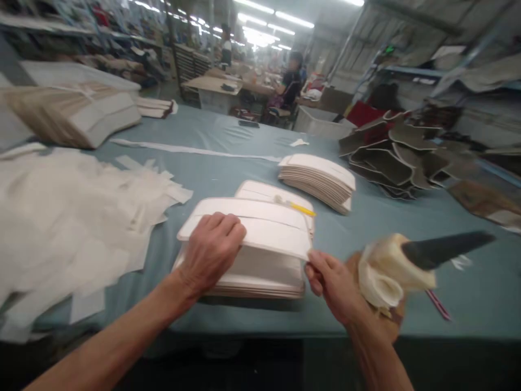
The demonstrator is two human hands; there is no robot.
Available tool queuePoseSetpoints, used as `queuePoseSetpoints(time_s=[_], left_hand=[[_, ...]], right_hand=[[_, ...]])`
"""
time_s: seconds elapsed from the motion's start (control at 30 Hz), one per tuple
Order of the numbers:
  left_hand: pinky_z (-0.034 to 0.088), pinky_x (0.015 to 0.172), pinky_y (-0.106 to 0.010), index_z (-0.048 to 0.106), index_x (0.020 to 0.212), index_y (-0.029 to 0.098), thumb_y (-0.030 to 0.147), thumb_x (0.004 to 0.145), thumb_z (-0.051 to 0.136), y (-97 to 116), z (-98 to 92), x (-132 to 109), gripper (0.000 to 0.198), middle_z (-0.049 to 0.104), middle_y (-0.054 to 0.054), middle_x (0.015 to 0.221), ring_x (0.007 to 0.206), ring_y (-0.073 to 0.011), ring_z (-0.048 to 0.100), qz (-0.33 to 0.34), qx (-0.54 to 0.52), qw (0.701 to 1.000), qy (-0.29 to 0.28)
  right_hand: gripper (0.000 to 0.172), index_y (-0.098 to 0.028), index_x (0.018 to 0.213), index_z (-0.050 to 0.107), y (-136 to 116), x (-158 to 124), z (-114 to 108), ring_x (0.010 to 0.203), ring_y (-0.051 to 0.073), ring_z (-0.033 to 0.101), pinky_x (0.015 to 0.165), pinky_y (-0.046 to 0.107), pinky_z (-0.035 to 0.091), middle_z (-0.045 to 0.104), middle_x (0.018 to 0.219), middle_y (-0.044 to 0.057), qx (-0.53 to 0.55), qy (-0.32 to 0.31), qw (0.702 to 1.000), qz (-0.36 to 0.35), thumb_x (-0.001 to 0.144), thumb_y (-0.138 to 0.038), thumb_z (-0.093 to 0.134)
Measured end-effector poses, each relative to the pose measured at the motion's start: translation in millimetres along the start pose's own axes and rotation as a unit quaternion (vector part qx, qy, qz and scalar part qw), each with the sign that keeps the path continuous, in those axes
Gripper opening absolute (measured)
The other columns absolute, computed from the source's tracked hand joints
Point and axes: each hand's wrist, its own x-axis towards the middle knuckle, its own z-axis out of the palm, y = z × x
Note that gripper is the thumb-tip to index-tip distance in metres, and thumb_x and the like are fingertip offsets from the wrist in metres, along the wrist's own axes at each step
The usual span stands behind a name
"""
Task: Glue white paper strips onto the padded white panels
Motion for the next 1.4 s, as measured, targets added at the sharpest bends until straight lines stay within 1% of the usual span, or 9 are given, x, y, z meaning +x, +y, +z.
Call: queuePoseSetpoints(time_s=[0.3,0.73,0.87,0.93,1.07,1.17,1.27,1.33,1.4], left_hand=[[0.047,0.079,-0.04,0.06,0.089,0.023,0.012,0.093,0.064,60,0.7,-46,0.013,0.068,-0.003,0.094,0.087,-0.0227,0.054,-0.105,-0.057,0.993,-0.013],[0.053,0.083,-0.039,0.059,0.09,0.023,0.012,0.089,0.071,53,-6.3,-71,0.017,0.071,-0.003,0.1,0.093,-0.0229,0.062,-0.089,-0.138,0.984,-0.067],[0.056,0.104,-0.04,0.061,0.12,0.023,0.037,0.096,0.074,33,-17.3,-81,0.031,0.073,-0.006,0.12,0.114,-0.0242,0.067,-0.117,-0.189,0.975,-0.023],[0.05,0.118,-0.044,0.056,0.135,0.024,0.045,0.1,0.067,12,-16.6,-94,0.041,0.069,-0.01,0.138,0.131,-0.0251,0.064,-0.229,-0.222,0.947,0.023],[0.041,0.13,-0.051,0.044,0.154,0.022,0.064,0.1,0.055,-29,-0.6,-119,0.07,0.048,-0.016,0.168,0.157,-0.0317,0.046,-0.46,-0.369,0.807,-0.024],[0.043,0.13,-0.049,0.039,0.16,0.021,0.067,0.104,0.04,-45,13.3,-124,0.073,0.047,-0.016,0.17,0.158,-0.0304,0.045,-0.481,-0.438,0.759,-0.034],[0.038,0.132,-0.048,0.041,0.161,0.022,0.071,0.104,0.035,-53,24.0,-116,0.076,0.044,-0.013,0.173,0.159,-0.0297,0.043,-0.486,-0.502,0.715,-0.011],[0.038,0.132,-0.047,0.046,0.159,0.02,0.078,0.1,0.035,-57,30.3,-107,0.083,0.045,-0.013,0.172,0.159,-0.032,0.043,-0.492,-0.546,0.678,0.002],[0.039,0.13,-0.047,0.053,0.154,0.017,0.085,0.094,0.039,-60,36.4,-98,0.092,0.054,-0.014,0.165,0.157,-0.0347,0.046,-0.499,-0.587,0.638,0.009]], right_hand=[[0.078,-0.023,0.052,0.05,37,-24,-18,0.05,0.01,0.03,0.051,0.027,0.025,0.039,0.051,-0.004,-0.125,0.009,0.99,0.071,0.055,-0.097,0.077],[0.077,-0.024,0.054,0.055,41,-22,-22,0.056,0.017,0.043,0.056,0.032,0.034,0.048,0.055,0.0,-0.254,0.0,0.966,0.044,0.065,-0.1,0.063],[0.078,-0.025,0.054,0.055,38,-22,-22,0.055,0.017,0.042,0.055,0.031,0.033,0.047,0.055,0.0,-0.258,0.008,0.964,0.057,0.062,-0.102,0.064],[0.076,-0.025,0.054,0.054,38,-23,-20,0.055,0.016,0.041,0.055,0.031,0.033,0.046,0.055,-0.001,-0.248,0.008,0.967,0.056,0.064,-0.1,0.065],[0.073,-0.026,0.054,0.051,44,-23,-19,0.053,0.016,0.039,0.053,0.031,0.032,0.043,0.054,-0.002,-0.25,0.025,0.967,0.037,0.07,-0.096,0.064],[0.067,-0.026,0.06,0.056,50,-23,-26,0.055,0.018,0.045,0.054,0.032,0.035,0.048,0.055,-0.001,-0.309,0.057,0.949,0.012,0.078,-0.09,0.06],[0.059,-0.024,0.082,0.07,52,-28,-30,0.066,0.026,0.062,0.063,0.037,0.045,0.068,0.07,0.006,-0.412,0.173,0.894,-0.042,0.085,-0.082,0.059],[0.064,-0.02,0.104,0.073,50,-31,-23,0.079,0.032,0.07,0.073,0.043,0.052,0.077,0.091,0.012,-0.472,0.239,0.838,-0.134,0.087,-0.081,0.06],[0.071,-0.017,0.123,0.069,45,-33,-4,0.102,0.037,0.073,0.089,0.051,0.056,0.078,0.115,0.019,-0.511,0.211,0.784,-0.282,0.091,-0.079,0.062]])
